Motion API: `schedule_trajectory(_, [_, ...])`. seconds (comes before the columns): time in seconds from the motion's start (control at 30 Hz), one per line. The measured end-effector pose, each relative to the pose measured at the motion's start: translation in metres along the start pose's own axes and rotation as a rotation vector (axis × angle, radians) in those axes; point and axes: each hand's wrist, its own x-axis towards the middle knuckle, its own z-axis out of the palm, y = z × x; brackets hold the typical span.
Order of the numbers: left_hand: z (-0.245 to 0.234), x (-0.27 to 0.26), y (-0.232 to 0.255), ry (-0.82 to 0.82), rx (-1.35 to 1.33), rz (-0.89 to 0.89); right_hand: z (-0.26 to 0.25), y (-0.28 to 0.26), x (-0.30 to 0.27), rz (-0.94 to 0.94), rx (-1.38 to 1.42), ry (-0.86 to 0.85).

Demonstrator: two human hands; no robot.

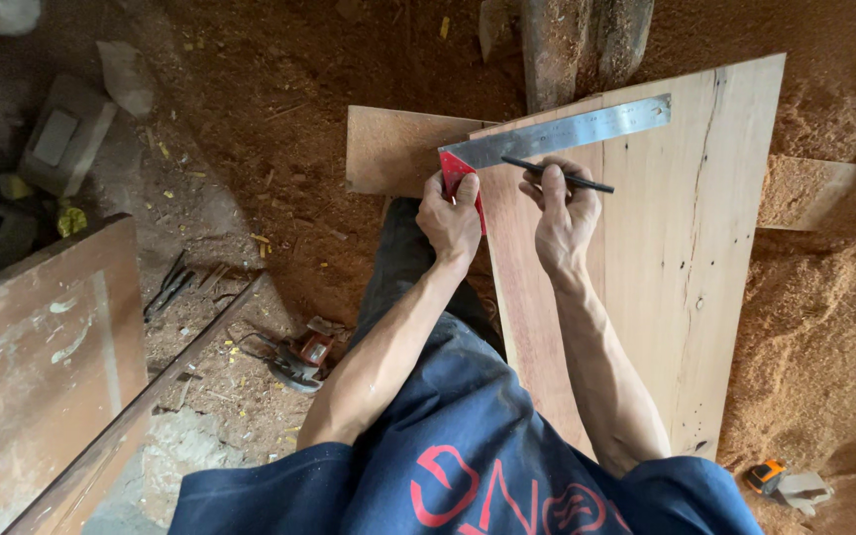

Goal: The person measures and marks a large wooden plank using a tape measure, a try square, and a pencil. They repeatedly measure distances, align the square, and draw lines to prepare the wood for cutting.

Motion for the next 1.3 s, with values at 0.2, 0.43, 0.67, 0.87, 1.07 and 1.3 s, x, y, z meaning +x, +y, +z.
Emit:
schedule_trajectory(0.2, [0.001,-0.003,0.003,-0.003,0.017,-0.006,0.015,-0.009,0.016,-0.017,-0.069,-0.059])
schedule_trajectory(0.43, [0.012,-0.004,0.008,0.046,0.066,-0.055,0.036,-0.02,0.036,-0.108,-0.304,-0.157])
schedule_trajectory(0.67, [0.014,-0.005,0.012,0.066,0.053,-0.073,0.023,-0.02,0.06,-0.235,-0.672,-0.175])
schedule_trajectory(0.87, [0.014,-0.004,0.015,0.077,0.134,-0.052,-0.064,-0.043,0.108,-0.365,-0.82,0.003])
schedule_trajectory(1.07, [0.013,-0.004,0.017,0.067,0.148,-0.048,-0.105,-0.043,0.126,-0.302,-0.912,0.005])
schedule_trajectory(1.3, [0.01,-0.003,0.02,0.051,0.177,-0.045,-0.137,-0.05,0.146,-0.319,-0.989,0.089])
